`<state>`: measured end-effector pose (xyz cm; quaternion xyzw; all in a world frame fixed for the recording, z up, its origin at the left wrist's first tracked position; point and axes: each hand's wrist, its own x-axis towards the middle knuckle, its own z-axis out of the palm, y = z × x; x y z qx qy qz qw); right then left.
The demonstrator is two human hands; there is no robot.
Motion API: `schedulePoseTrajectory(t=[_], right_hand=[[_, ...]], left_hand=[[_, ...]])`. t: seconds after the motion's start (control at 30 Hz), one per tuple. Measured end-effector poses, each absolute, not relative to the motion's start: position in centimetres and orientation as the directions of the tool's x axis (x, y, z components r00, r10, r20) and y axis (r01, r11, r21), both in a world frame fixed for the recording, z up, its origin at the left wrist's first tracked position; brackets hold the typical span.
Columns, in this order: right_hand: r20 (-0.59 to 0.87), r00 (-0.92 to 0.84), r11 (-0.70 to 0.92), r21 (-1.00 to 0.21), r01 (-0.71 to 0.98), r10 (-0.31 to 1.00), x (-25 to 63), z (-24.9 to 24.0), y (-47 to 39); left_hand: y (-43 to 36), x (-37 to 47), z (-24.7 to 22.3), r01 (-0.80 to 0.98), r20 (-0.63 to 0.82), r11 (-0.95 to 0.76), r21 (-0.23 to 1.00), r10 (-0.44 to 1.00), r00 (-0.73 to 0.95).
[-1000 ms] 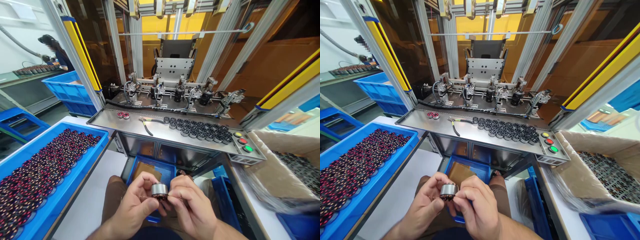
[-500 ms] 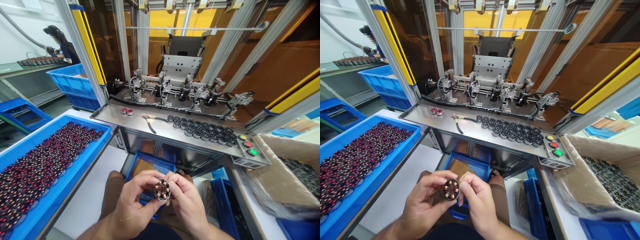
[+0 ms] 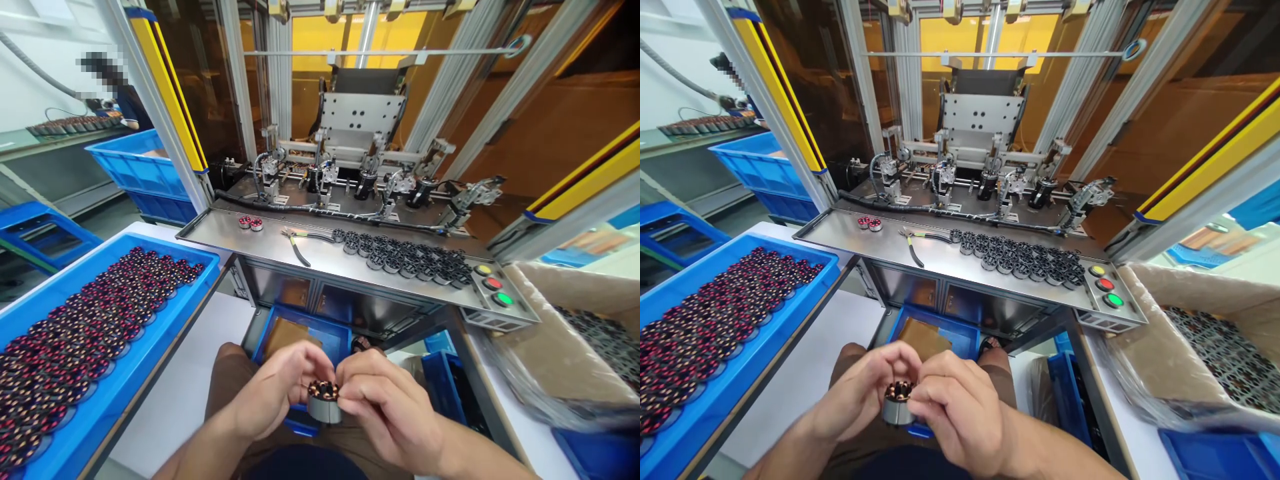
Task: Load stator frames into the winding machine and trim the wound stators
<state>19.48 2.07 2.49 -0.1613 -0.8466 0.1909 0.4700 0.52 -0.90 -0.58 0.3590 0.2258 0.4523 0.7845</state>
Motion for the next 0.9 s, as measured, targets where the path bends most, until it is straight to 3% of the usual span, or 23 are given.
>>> schedulePoseTrajectory(t=[0.1, 0.23, 0.5, 0.8, 0.9], right_hand=[[0.767, -0.520, 0.920, -0.375, 0.112, 0.376, 19.9, 2.9, 2.4], [0.796, -0.527, 0.950, -0.303, 0.078, 0.298, 20.2, 3.5, 2.6], [0.737, -0.517, 0.880, -0.469, 0.070, 0.435, 21.6, 3.1, 3.3], [0.733, -0.562, 0.896, -0.444, 0.034, 0.385, 20.4, 3.5, 3.0], [0.701, -0.554, 0.867, -0.490, 0.084, 0.450, 20.0, 3.9, 2.5]], left_hand=[[-0.7, 1.0, -0.9, -0.464, -0.090, 0.552, 0.693, 0.705, 0.704], [-0.9, 1.1, -0.7, -0.542, -0.114, 0.447, 0.712, 0.835, 0.539], [-1.8, 0.6, -0.6, -0.555, -0.099, 0.335, 0.761, 0.906, 0.411], [-2.2, 0.7, -0.4, -0.593, -0.040, 0.272, 0.758, 0.927, 0.373], [-2.4, 0.6, -0.3, -0.642, 0.023, 0.194, 0.742, 0.949, 0.314]])
